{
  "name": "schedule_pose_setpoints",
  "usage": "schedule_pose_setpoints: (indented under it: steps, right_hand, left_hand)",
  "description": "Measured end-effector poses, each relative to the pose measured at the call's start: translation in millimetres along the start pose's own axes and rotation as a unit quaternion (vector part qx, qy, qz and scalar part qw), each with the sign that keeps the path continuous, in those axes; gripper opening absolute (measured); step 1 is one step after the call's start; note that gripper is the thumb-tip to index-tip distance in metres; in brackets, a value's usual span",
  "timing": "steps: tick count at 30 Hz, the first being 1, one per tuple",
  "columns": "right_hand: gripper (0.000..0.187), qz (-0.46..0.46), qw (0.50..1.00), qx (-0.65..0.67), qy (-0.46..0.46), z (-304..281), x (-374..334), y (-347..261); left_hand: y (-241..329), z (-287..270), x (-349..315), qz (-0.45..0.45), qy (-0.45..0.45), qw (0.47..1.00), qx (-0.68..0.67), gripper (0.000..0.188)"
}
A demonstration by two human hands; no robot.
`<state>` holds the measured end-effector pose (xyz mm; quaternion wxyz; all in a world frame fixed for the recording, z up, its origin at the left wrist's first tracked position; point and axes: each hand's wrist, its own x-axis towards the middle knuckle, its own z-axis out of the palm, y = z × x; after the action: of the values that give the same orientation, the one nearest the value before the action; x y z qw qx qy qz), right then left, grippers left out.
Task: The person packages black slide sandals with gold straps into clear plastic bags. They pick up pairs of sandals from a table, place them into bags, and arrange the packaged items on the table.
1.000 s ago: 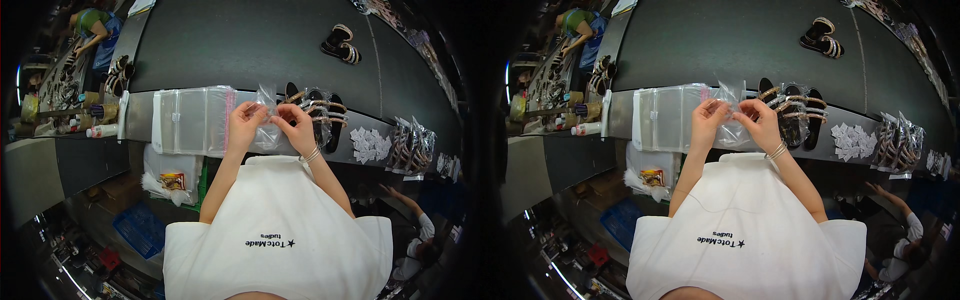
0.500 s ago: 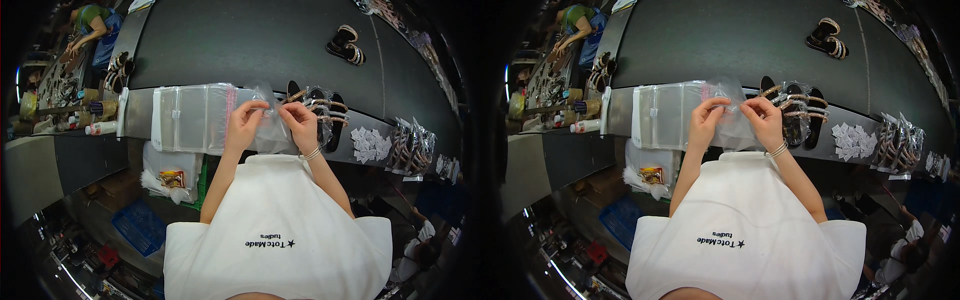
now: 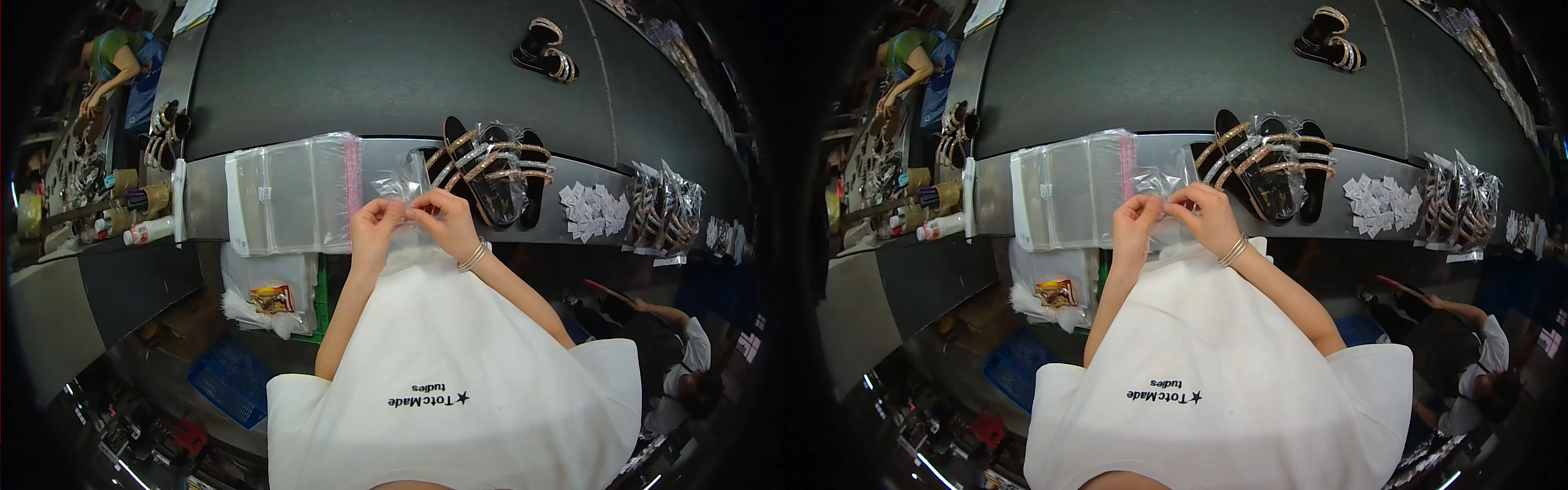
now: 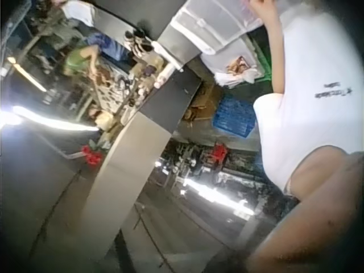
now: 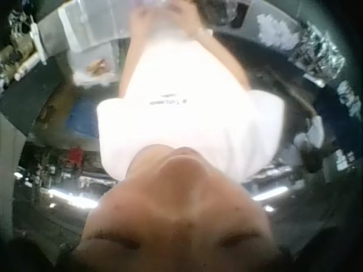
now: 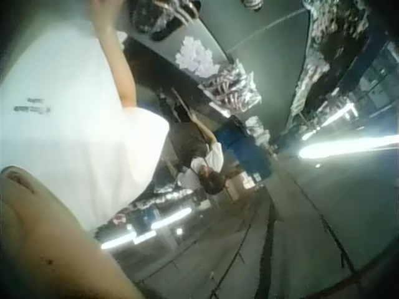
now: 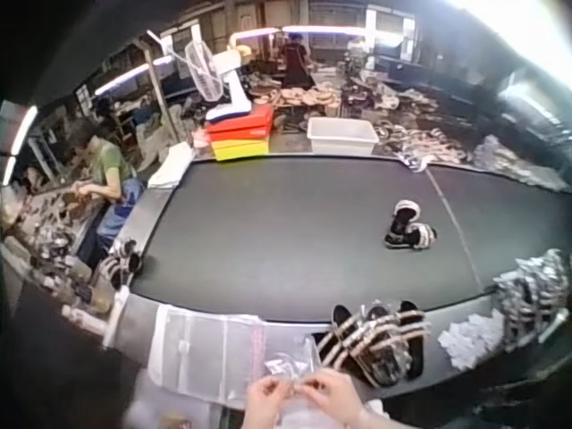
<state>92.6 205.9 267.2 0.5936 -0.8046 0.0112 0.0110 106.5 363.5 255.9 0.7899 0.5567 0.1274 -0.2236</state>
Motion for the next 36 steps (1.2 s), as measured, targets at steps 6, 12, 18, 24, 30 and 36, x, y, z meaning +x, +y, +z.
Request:
schedule_pose_setpoints:
  steps: [6, 12, 18, 24, 30, 36]
  right_hand:
    - [0.015, 0.155, 0.982, 0.095, 0.059, -0.6, -8.6, 44.1]
    - [0.020, 0.187, 0.978, 0.019, 0.085, -28.5, -25.2, 81.3]
    - [0.070, 0.199, 0.867, -0.446, 0.100, -78.9, -30.8, 129.2]
    - [0.079, 0.315, 0.887, -0.337, -0.014, -79.1, -20.0, 124.2]
    - [0.036, 0.188, 0.970, -0.107, 0.113, -79.9, -41.5, 105.7]
    - [0.030, 0.077, 0.987, -0.125, -0.057, -60.9, -49.6, 85.7]
  left_hand:
    - [6.3, 2.5, -8.1, -0.043, 0.094, 0.950, -0.295, 0.025]
    - [47.9, -2.2, -24.8, -0.036, 0.077, 0.920, -0.382, 0.018]
    - [53.5, -3.9, -14.0, 0.227, -0.019, 0.962, 0.148, 0.030]
    - [-40.0, -2.6, 55.7, 0.057, 0.041, 0.997, 0.030, 0.032]
    - [-98.9, -23.9, 77.7, -0.003, 0.132, 0.991, -0.015, 0.026]
    - [-126.9, -39.5, 86.0, -0.041, 0.170, 0.984, -0.038, 0.025]
